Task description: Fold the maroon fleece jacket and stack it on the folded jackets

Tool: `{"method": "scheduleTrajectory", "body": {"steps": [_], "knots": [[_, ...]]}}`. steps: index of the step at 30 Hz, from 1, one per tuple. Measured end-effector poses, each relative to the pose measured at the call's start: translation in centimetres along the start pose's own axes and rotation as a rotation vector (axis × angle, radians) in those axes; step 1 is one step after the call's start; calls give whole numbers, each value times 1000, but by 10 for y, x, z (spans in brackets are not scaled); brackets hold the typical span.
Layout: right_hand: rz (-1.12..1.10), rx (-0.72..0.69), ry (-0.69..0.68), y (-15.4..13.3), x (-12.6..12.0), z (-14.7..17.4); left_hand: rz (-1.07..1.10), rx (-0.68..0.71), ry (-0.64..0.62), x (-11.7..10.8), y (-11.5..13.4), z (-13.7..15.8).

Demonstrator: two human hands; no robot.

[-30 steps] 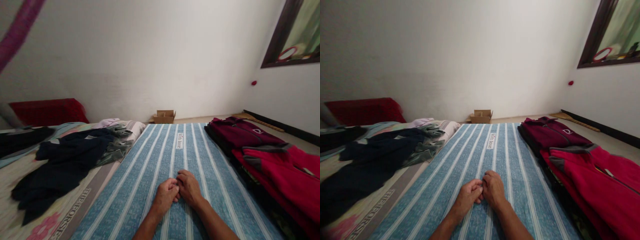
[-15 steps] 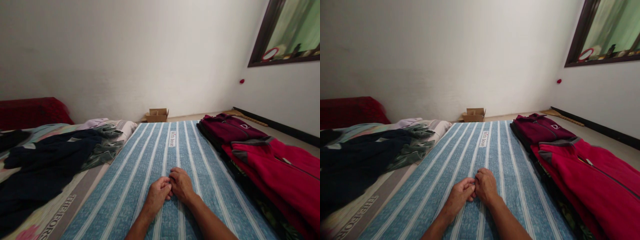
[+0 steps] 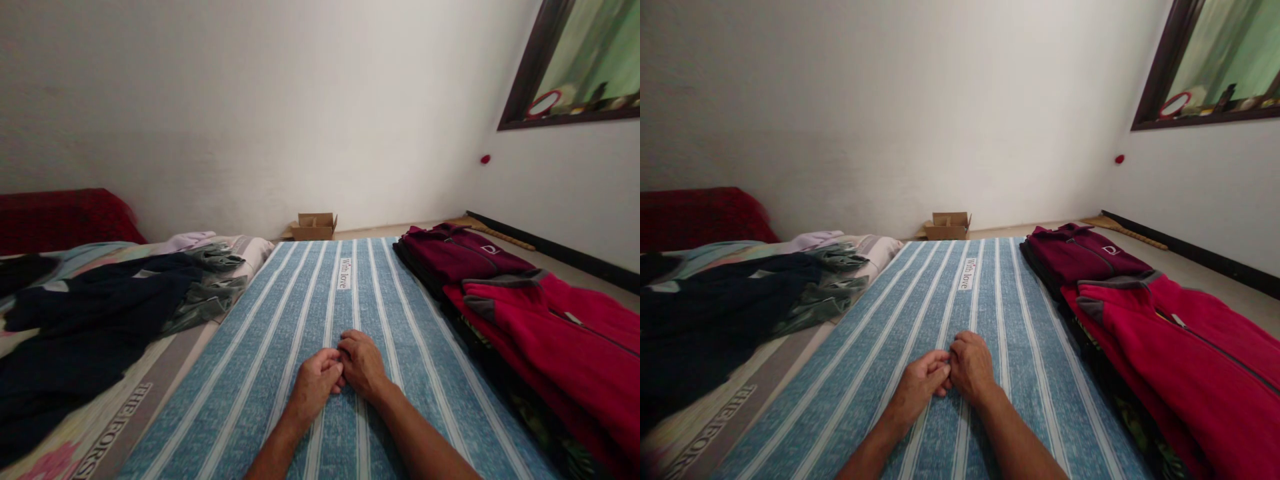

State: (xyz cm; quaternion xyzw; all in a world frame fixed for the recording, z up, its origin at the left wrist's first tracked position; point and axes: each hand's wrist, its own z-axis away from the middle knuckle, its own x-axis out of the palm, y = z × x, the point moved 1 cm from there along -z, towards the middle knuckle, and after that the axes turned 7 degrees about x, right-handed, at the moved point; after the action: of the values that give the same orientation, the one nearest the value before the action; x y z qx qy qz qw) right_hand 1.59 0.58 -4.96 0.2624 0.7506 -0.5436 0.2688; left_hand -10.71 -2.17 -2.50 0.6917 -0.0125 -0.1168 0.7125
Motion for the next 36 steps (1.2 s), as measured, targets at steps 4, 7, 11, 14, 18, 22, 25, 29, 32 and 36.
{"method": "scheduleTrajectory", "body": {"steps": [4,7,11,14,18,22,25,29,32,36], "knots": [[-2,2,-6,0,-1,0,-11,4,-6,0,-1,-1],[-1,1,-1,-1,-2,1,-3,4,3,1,0,0],[4,2,-3,-1,-3,1,0,2,1,1,2,1],[8,6,-6,-1,-3,1,-2,8,-9,1,4,1],[14,8,-5,0,-3,0,-2,12,-8,1,6,2],[19,10,-3,0,-3,0,1,12,-10,1,6,1],[21,7,2,-1,-4,0,-7,10,-13,2,6,1],[26,9,8,-1,-5,0,-8,12,-14,2,7,1],[27,9,9,-1,-5,0,-6,0,-1,2,7,1],[25,1,9,-1,-6,0,-8,0,0,3,7,1]]}}
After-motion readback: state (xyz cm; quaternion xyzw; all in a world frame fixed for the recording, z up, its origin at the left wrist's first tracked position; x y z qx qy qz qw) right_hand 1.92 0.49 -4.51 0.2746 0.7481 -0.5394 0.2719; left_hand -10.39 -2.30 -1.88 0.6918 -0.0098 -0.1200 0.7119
